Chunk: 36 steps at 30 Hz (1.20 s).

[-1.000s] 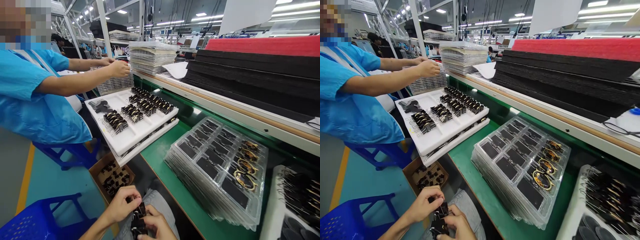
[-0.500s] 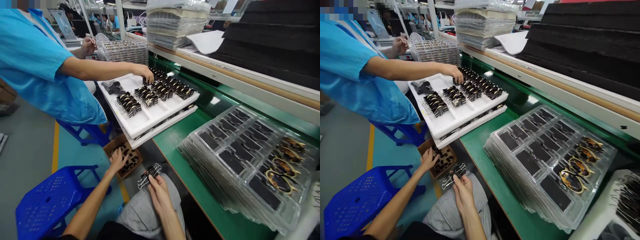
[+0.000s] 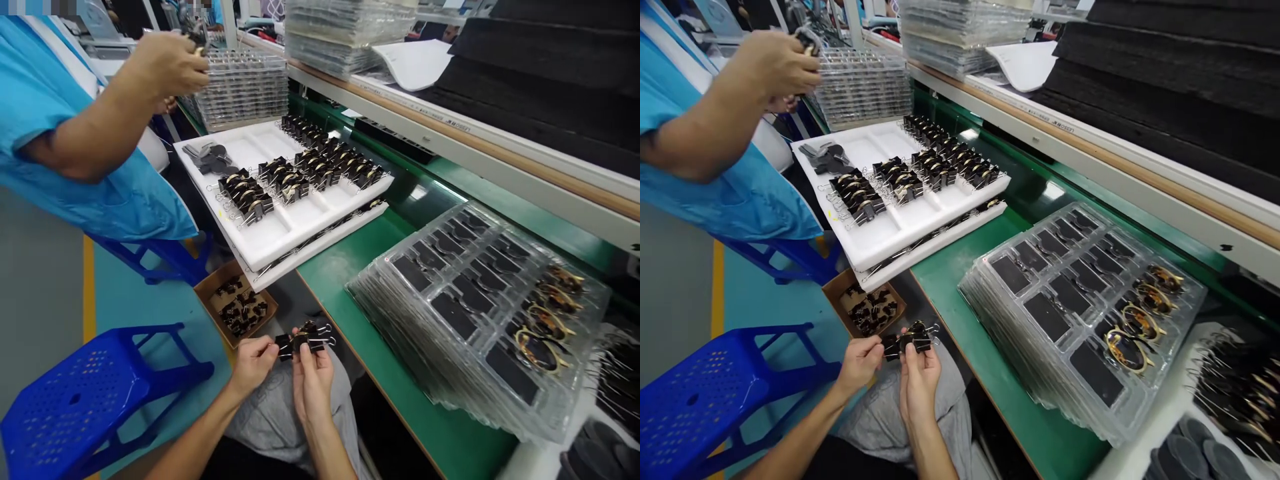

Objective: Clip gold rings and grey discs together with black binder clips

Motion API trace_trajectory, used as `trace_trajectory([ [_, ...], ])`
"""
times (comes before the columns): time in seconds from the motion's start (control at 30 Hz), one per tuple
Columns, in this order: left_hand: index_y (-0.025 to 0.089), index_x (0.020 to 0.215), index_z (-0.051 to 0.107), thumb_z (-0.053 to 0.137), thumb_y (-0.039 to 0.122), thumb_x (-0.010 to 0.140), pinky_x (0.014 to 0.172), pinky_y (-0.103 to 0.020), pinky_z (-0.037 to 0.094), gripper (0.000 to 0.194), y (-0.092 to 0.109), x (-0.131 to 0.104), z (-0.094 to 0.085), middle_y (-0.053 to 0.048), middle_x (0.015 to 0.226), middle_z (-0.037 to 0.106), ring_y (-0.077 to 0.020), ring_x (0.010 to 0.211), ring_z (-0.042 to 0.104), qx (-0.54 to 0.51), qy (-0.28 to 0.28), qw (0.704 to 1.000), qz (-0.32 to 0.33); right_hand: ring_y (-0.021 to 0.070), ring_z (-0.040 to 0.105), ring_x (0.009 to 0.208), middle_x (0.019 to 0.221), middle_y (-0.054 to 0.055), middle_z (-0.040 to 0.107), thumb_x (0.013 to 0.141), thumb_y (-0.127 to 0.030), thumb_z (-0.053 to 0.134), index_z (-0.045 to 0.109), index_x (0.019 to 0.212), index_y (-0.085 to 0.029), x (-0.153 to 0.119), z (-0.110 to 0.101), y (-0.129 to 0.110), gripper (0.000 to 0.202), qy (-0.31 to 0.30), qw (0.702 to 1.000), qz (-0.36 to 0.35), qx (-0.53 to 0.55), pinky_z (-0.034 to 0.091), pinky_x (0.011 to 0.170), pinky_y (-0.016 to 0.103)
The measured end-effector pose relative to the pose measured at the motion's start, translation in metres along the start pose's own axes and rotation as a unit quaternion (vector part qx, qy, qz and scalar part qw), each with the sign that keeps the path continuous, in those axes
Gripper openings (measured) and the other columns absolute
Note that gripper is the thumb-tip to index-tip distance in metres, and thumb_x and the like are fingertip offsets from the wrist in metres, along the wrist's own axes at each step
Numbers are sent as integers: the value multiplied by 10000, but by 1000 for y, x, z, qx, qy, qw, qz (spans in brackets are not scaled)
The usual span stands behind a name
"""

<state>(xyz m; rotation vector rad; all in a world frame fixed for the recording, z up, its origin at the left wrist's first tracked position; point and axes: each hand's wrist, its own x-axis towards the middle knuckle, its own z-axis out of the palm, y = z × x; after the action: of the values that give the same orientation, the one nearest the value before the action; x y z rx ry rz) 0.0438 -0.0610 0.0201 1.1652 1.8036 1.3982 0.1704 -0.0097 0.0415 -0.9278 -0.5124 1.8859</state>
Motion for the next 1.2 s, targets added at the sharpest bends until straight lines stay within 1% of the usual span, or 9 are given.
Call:
trace_trajectory([
  [0.17,180,774,594,446,591,913,548,-271,448,459,-34,18,-56,-47,631,645,-182,552,598,130,36,980,-144,274,653,1091,1171,106,655,784,-354,845,745,1074,-198,-7,-2,-6,344,-46,996,-19,-76,629,813,393],
  [0.3,122,1207,640,518,578,887,806,-426,500,571,-44,34,-82,-200,1103,680,-360,1020,630,368,79,919,-114,244,636,1016,1185,93,544,785,-249,783,771,967,-187,-8,-5,3,193,-123,972,-15,-200,614,727,322],
  [0.5,203,1086,657,377,375,1029,795,-316,487,334,12,8,-47,-86,974,670,-207,884,617,188,-121,971,89,215,653,956,1085,81,601,723,-79,669,779,910,-184,-10,-16,14,240,-204,896,-22,-395,541,682,258],
  [0.63,189,664,512,561,216,961,657,-288,380,302,28,0,-24,-11,663,512,-142,644,484,273,-61,932,229,180,652,881,1038,61,622,689,-30,667,788,917,-185,-13,-22,11,301,-217,854,-57,-470,484,627,222],
  [0.8,190,603,436,574,117,933,533,-259,312,365,20,5,-11,34,581,363,-89,508,382,226,-6,935,274,200,664,927,1103,59,624,649,-85,775,804,950,-210,-11,-30,7,327,-182,876,-18,-447,505,644,227],
  [0.9,197,565,449,594,206,924,511,-261,313,388,15,11,-20,27,549,371,-98,488,371,207,22,952,226,198,670,848,1095,66,620,619,-159,832,801,902,-186,-7,-38,12,286,-141,909,20,-392,541,649,268],
  [1.03,210,633,580,508,416,936,576,-259,420,374,-6,45,-58,-29,597,553,-163,594,533,230,117,966,13,200,681,746,1185,112,551,542,-292,901,738,828,-123,-1,-47,30,370,-108,950,71,-283,566,580,323],
  [1.13,197,846,701,499,556,864,755,-377,530,412,-37,82,-83,-133,887,719,-313,874,668,306,102,937,-132,238,707,736,1169,113,559,408,-403,978,626,847,-139,4,-49,44,621,-78,976,86,-186,582,557,356],
  [1.2,177,1022,706,528,661,776,928,-533,517,571,-58,97,-84,-200,1163,685,-430,1132,617,321,79,934,-137,231,711,665,1105,88,617,285,-457,1006,570,876,-164,8,-45,46,791,-67,982,108,-140,588,561,375],
])
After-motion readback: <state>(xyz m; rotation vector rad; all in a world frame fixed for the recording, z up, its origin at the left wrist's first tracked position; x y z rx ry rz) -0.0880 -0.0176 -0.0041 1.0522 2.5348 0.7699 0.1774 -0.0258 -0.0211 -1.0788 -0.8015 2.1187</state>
